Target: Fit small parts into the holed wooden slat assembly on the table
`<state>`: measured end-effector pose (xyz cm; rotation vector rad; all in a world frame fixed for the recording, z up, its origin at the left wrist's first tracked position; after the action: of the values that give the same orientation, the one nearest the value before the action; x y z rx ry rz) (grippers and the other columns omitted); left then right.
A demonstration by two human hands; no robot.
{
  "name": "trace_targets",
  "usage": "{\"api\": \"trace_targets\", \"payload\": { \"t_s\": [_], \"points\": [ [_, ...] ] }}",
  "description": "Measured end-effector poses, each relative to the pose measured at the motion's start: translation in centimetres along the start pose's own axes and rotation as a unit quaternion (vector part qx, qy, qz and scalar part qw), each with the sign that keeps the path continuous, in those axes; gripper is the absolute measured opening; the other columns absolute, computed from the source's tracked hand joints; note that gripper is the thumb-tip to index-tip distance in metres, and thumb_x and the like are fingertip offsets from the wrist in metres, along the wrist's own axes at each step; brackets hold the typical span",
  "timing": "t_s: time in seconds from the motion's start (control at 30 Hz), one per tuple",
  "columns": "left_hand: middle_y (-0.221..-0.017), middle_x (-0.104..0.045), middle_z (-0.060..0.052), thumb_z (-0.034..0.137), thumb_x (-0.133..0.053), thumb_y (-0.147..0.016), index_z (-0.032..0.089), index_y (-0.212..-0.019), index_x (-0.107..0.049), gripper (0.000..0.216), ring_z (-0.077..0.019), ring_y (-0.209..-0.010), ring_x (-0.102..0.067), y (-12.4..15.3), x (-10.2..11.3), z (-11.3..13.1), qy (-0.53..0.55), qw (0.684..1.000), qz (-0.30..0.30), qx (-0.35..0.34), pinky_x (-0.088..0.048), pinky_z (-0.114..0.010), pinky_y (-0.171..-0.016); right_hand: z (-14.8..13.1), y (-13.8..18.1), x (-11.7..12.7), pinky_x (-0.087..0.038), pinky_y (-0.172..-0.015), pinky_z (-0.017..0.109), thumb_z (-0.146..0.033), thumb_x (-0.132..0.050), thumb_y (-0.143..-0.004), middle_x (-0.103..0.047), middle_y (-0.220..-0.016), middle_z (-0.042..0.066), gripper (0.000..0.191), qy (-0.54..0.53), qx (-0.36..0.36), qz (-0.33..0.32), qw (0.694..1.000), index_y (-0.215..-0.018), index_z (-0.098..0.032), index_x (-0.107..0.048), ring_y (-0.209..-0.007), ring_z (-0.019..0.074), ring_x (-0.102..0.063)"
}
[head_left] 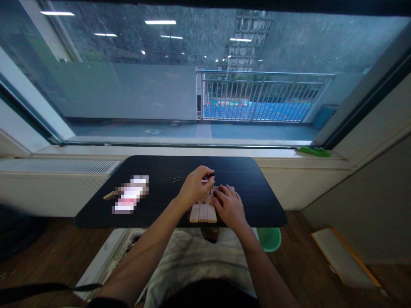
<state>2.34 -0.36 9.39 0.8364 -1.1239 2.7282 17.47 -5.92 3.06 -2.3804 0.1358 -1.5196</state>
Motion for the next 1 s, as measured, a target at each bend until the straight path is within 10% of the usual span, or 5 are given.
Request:
{"api": "trace_targets", "payload": {
  "t_s": [1.0],
  "points": [
    [-0.085, -0.077, -0.004, 0.018, -0.060, -0.087, 0.018, -0.101, -0.067, 0.015, -0.0166, -0.075, -0.075, 0.03, 0.03, 0.29, -0.006, 0.999, -0.028, 0.020, -0.061, -0.026, -0.069, 0.04, 0.01, -0.02, -0.037, -0.113, 0.053, -0.035, -0.054, -0.098, -0.061, -0.142, 0.010, 0.033, -0.002, 0.006, 0.008, 1.000, -0.125, -0.025, -0.071, -0.138, 0.0340, -0.049]
  ]
}}
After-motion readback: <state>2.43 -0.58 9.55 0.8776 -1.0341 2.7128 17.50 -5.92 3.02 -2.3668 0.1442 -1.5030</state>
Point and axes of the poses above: each hand's wrist, its own y-axis away from the middle knuckle, its own x-axis out of the back of the hand, z = x × y, the point moved 2 cm from there along -y, towards the middle knuckle
